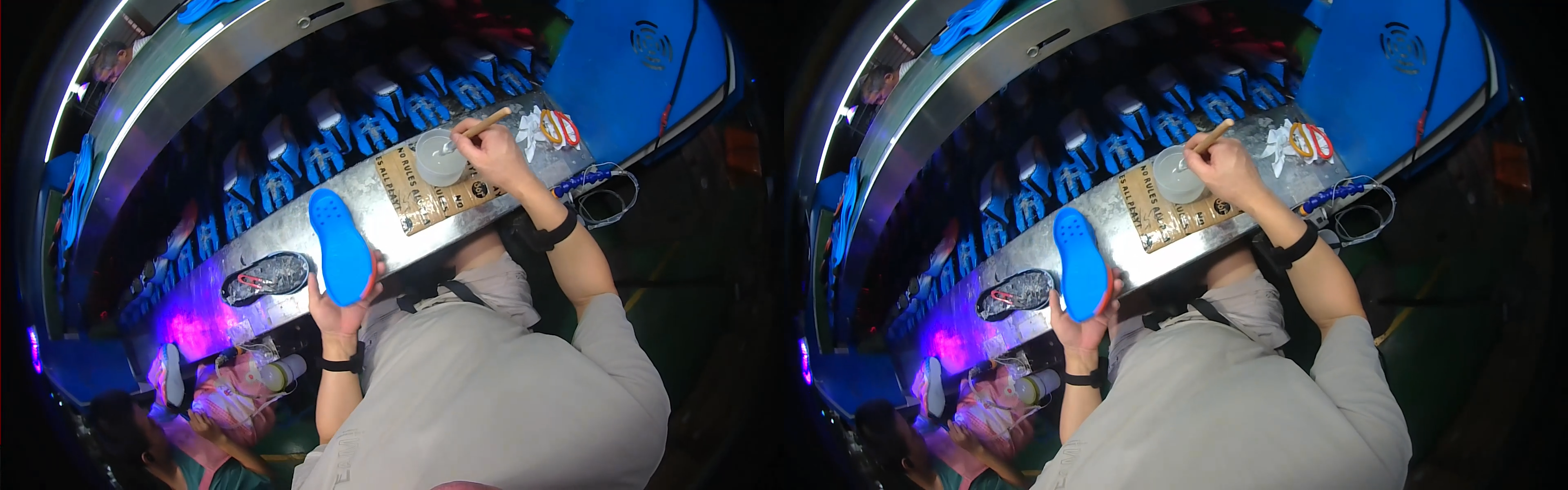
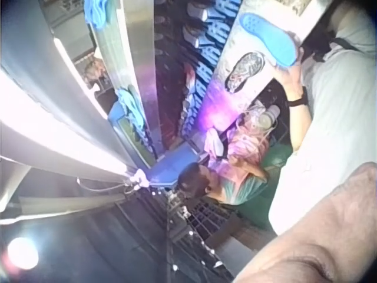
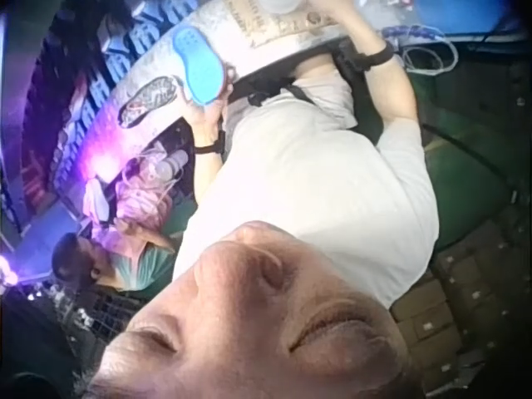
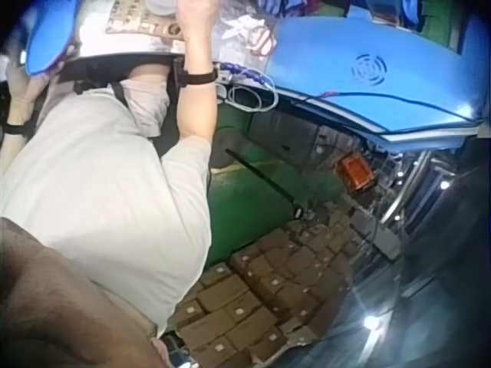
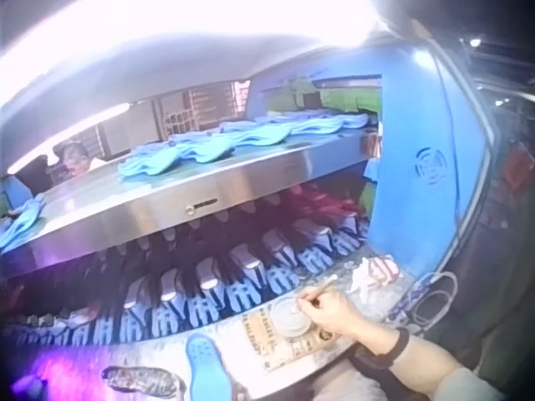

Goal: Apply glue/cement to the surface of blue shoe outsoles using a brush at a manufacturing station.

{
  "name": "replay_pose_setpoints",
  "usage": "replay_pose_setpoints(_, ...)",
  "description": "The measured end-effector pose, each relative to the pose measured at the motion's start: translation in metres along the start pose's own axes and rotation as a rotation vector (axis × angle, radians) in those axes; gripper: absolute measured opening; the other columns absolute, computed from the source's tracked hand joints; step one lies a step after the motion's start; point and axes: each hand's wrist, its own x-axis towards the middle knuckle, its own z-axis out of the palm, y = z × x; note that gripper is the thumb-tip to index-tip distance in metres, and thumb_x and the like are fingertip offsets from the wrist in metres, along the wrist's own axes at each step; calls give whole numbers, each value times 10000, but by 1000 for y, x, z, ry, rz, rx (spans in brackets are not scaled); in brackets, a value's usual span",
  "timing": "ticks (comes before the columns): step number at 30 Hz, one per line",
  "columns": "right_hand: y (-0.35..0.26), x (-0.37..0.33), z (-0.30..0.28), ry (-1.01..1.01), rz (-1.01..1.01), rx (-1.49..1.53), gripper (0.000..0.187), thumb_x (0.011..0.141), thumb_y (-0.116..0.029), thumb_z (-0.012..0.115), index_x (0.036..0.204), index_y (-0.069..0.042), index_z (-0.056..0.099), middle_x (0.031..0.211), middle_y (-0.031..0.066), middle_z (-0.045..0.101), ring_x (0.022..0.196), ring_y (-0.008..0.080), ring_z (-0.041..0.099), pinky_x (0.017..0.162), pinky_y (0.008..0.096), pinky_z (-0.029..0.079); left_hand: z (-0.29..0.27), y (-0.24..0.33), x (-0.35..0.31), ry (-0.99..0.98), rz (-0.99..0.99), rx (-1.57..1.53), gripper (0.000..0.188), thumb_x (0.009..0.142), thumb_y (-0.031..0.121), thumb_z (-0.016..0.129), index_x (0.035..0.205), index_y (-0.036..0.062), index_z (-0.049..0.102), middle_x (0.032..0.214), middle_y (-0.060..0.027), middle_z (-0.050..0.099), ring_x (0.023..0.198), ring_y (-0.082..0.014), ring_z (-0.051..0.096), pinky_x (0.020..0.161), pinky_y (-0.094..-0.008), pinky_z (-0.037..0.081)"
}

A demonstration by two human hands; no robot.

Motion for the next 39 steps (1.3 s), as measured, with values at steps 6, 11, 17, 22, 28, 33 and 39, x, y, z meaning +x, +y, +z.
replay_pose_setpoints(6, -3, -21, 14, -10, 58, 205, 161, 926, -172, 650, 990, -36, 706, 717, 28, 651, 673, 58, 580, 617, 239, 458, -1, -11, 1, 7, 72, 133, 872, 925, 488, 578, 1544, -13, 223, 1490, -314, 377, 1295, -502, 483, 944, -561, 529)
replay_pose_setpoints(11, -37, -60, 37, -185, 73, 608, 130, 951, -113, 648, 1020, -18, 705, 819, 2, 658, 737, 65, 571, 652, 221, 470, 33, -7, -2, -19, 169, 597, 1002, 814, 283, 781, 1570, 48, 167, 1372, -202, 518, 1226, -394, 580, 1010, -485, 509)
replay_pose_setpoints(17, -60, -68, 63, -228, -45, 627, 144, 950, -107, 649, 1052, -17, 699, 845, -1, 657, 767, 53, 573, 665, 218, 481, 49, -15, -11, -15, 181, 740, 1042, 798, 280, 807, 1577, 50, 154, 1340, -163, 532, 1167, -330, 614, 1008, -466, 511)
replay_pose_setpoints(22, -70, -60, 71, -180, -191, 532, 144, 933, -105, 659, 1033, -8, 698, 868, 41, 683, 763, 101, 613, 673, 254, 491, 58, -20, -15, -23, 184, 744, 1040, 803, 268, 795, 1580, 40, 142, 1317, -151, 541, 1158, -307, 619, 1012, -464, 510)
replay_pose_setpoints(28, -71, -63, 74, -132, -318, 399, 133, 892, -96, 656, 982, -12, 704, 883, 102, 701, 777, 213, 669, 695, 321, 519, 56, -16, -17, -87, 217, 803, 1012, 834, 308, 790, 1564, 48, 141, 1269, -226, 563, 1134, -397, 631, 855, -528, 599)
replay_pose_setpoints(33, -71, -78, 74, -157, -366, 359, 100, 876, -81, 646, 936, -29, 706, 840, 99, 688, 731, 234, 659, 665, 331, 514, 58, -7, -19, -38, 193, 773, 1024, 797, 279, 790, 1570, 20, 170, 1377, -157, 506, 1176, -296, 609, 1019, -471, 510)
replay_pose_setpoints(39, -72, -93, 66, -254, -306, 366, 86, 863, -76, 657, 916, -30, 708, 819, 89, 684, 707, 231, 646, 637, 336, 507, 63, -1, -18, -66, 184, 829, 1048, 789, 298, 806, 1573, 16, 170, 1408, -155, 489, 1182, -302, 605, 1000, -435, 513)
